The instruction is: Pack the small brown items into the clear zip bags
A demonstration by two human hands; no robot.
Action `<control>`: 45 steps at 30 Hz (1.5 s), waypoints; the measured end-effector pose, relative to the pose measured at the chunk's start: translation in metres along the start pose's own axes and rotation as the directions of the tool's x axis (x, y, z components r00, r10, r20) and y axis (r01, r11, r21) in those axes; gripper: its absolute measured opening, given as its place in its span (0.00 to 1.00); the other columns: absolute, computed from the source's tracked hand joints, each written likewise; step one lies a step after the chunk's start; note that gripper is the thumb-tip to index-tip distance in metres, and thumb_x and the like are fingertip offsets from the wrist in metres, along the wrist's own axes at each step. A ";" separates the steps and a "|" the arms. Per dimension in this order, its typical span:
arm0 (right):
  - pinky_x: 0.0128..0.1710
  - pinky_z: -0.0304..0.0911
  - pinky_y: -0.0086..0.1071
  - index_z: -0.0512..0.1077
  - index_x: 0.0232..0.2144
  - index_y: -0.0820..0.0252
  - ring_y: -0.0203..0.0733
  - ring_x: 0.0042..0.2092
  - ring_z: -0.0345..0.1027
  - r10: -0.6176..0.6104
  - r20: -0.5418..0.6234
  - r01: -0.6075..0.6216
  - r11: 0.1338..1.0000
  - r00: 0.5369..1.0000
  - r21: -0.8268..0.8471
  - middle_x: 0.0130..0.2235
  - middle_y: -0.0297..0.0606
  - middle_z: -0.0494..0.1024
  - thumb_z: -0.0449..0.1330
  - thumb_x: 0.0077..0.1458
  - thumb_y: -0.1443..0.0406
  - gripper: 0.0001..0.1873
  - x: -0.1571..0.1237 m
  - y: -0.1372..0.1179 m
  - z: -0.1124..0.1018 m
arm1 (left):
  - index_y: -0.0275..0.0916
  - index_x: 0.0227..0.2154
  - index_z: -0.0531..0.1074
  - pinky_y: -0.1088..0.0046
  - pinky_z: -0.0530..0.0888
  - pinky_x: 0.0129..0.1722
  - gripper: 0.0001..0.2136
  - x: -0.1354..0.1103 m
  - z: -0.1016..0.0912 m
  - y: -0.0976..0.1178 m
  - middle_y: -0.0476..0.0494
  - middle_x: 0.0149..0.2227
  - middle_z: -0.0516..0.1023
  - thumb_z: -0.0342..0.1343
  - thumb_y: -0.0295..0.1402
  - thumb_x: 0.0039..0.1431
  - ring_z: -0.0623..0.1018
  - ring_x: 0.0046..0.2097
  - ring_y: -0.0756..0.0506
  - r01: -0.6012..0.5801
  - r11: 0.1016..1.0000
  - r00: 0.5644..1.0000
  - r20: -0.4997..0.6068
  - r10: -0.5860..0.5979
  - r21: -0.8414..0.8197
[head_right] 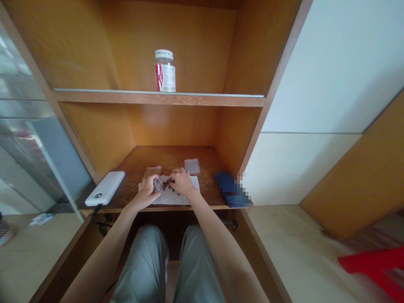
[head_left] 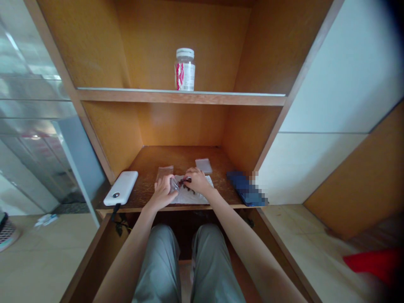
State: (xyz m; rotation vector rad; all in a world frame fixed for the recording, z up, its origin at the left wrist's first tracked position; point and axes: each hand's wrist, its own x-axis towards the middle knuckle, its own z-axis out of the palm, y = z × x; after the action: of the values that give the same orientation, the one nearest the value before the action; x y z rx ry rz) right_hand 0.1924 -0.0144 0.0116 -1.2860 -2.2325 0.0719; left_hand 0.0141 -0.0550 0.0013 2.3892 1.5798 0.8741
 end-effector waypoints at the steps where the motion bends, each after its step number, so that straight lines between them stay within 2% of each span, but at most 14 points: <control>1: 0.41 0.55 0.35 0.73 0.30 0.57 0.43 0.46 0.59 -0.002 0.008 0.002 1.000 1.000 -0.010 0.39 0.39 0.72 0.59 0.46 0.67 0.05 0.001 0.000 0.000 | 0.42 0.47 0.54 0.54 0.57 0.49 0.22 0.000 0.000 0.000 0.42 0.49 0.64 0.49 0.31 0.47 0.62 0.51 0.39 -0.001 1.000 1.000 -0.001 0.001 0.004; 8: 0.38 0.55 0.34 0.74 0.27 0.57 0.43 0.43 0.61 -0.030 0.032 0.032 0.998 0.999 -0.057 0.36 0.40 0.73 0.58 0.48 0.66 0.04 0.003 0.000 0.002 | 0.41 0.47 0.55 0.56 0.58 0.48 0.21 -0.001 -0.001 0.001 0.42 0.47 0.65 0.48 0.31 0.46 0.63 0.50 0.39 -0.014 1.000 1.000 -0.009 0.014 0.021; 12: 0.39 0.56 0.33 0.74 0.26 0.59 0.42 0.42 0.62 -0.016 -0.002 0.016 1.000 1.000 -0.024 0.35 0.40 0.73 0.58 0.47 0.67 0.04 0.004 -0.001 0.004 | 0.41 0.47 0.55 0.57 0.59 0.48 0.21 -0.001 -0.001 0.000 0.42 0.47 0.64 0.48 0.32 0.47 0.63 0.50 0.39 -0.023 0.999 1.000 -0.002 0.024 0.031; 15: 0.38 0.58 0.30 0.73 0.27 0.61 0.37 0.37 0.65 0.048 -0.085 -0.035 0.988 0.995 0.148 0.32 0.38 0.74 0.57 0.47 0.68 0.04 0.006 -0.002 0.006 | 0.41 0.47 0.55 0.57 0.58 0.48 0.21 0.000 0.000 -0.001 0.42 0.48 0.64 0.48 0.31 0.47 0.62 0.51 0.39 -0.012 0.999 1.000 0.009 0.012 0.029; 18: 0.34 0.60 0.27 0.72 0.28 0.61 0.33 0.32 0.66 0.133 -0.139 -0.062 0.902 0.981 0.427 0.30 0.36 0.75 0.56 0.49 0.66 0.05 0.007 -0.006 0.008 | 0.40 0.47 0.54 0.56 0.57 0.49 0.21 0.001 0.001 -0.002 0.41 0.49 0.63 0.47 0.32 0.47 0.61 0.52 0.39 0.006 1.000 1.000 0.021 -0.007 0.027; 21: 0.32 0.61 0.26 0.71 0.28 0.62 0.33 0.30 0.67 0.155 -0.125 -0.050 0.800 0.980 0.598 0.29 0.35 0.75 0.57 0.48 0.63 0.07 0.007 -0.013 0.009 | 0.38 0.48 0.53 0.56 0.57 0.49 0.23 0.002 0.003 -0.004 0.38 0.50 0.62 0.47 0.33 0.47 0.60 0.53 0.37 0.032 0.999 0.999 0.035 -0.033 0.036; 24: 0.31 0.61 0.26 0.72 0.27 0.62 0.33 0.29 0.67 0.094 -0.065 -0.029 0.762 0.993 0.647 0.28 0.35 0.75 0.58 0.47 0.63 0.07 0.005 -0.019 0.010 | 0.38 0.48 0.53 0.56 0.57 0.49 0.23 0.003 0.004 -0.006 0.38 0.50 0.62 0.47 0.33 0.48 0.60 0.52 0.37 0.034 0.999 0.999 0.025 -0.034 0.039; 28: 0.32 0.60 0.26 0.73 0.28 0.62 0.33 0.30 0.67 0.019 -0.022 0.000 0.757 1.000 0.653 0.28 0.34 0.75 0.59 0.46 0.66 0.06 0.003 -0.022 0.010 | 0.39 0.49 0.52 0.57 0.57 0.49 0.23 0.004 0.005 -0.008 0.38 0.49 0.62 0.48 0.33 0.47 0.61 0.52 0.38 0.037 0.999 0.999 0.014 -0.037 0.021; 33: 0.33 0.59 0.25 0.75 0.26 0.61 0.32 0.31 0.66 -0.077 -0.086 0.113 0.795 0.993 0.596 0.28 0.34 0.74 0.60 0.47 0.66 0.04 0.003 -0.019 0.008 | 0.39 0.48 0.53 0.57 0.57 0.49 0.23 0.004 0.005 -0.007 0.38 0.49 0.62 0.48 0.34 0.48 0.61 0.52 0.38 0.051 0.999 0.999 0.012 -0.051 0.000; 37: 0.34 0.59 0.25 0.75 0.27 0.60 0.32 0.32 0.65 -0.087 -0.129 0.144 0.823 0.988 0.550 0.28 0.35 0.73 0.59 0.48 0.66 0.05 0.004 -0.018 0.005 | 0.39 0.48 0.53 0.57 0.57 0.49 0.22 0.003 0.003 -0.006 0.39 0.49 0.62 0.48 0.34 0.48 0.61 0.52 0.38 0.039 0.999 0.999 0.002 -0.039 -0.011; 41: 0.36 0.60 0.26 0.74 0.28 0.61 0.33 0.34 0.66 0.012 -0.169 0.067 0.888 0.986 0.455 0.30 0.36 0.74 0.57 0.50 0.68 0.06 0.007 -0.009 -0.001 | 0.40 0.48 0.53 0.57 0.57 0.50 0.22 0.002 0.003 -0.005 0.40 0.50 0.62 0.48 0.33 0.47 0.61 0.53 0.39 0.030 0.999 1.000 0.000 -0.030 -0.023; 45: 0.38 0.59 0.26 0.75 0.28 0.61 0.35 0.36 0.67 0.083 -0.041 -0.072 0.975 0.996 0.211 0.32 0.38 0.75 0.55 0.50 0.69 0.08 0.008 0.002 -0.009 | 0.42 0.48 0.54 0.56 0.56 0.51 0.22 0.002 0.003 -0.005 0.41 0.50 0.63 0.47 0.33 0.47 0.60 0.54 0.39 0.031 0.999 1.000 0.001 -0.031 -0.030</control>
State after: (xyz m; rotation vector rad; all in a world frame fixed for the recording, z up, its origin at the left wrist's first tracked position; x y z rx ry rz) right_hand 0.1948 -0.0088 0.0219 -1.2451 -2.0704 0.2934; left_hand 0.0123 -0.0506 -0.0024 2.3380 1.5880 0.8847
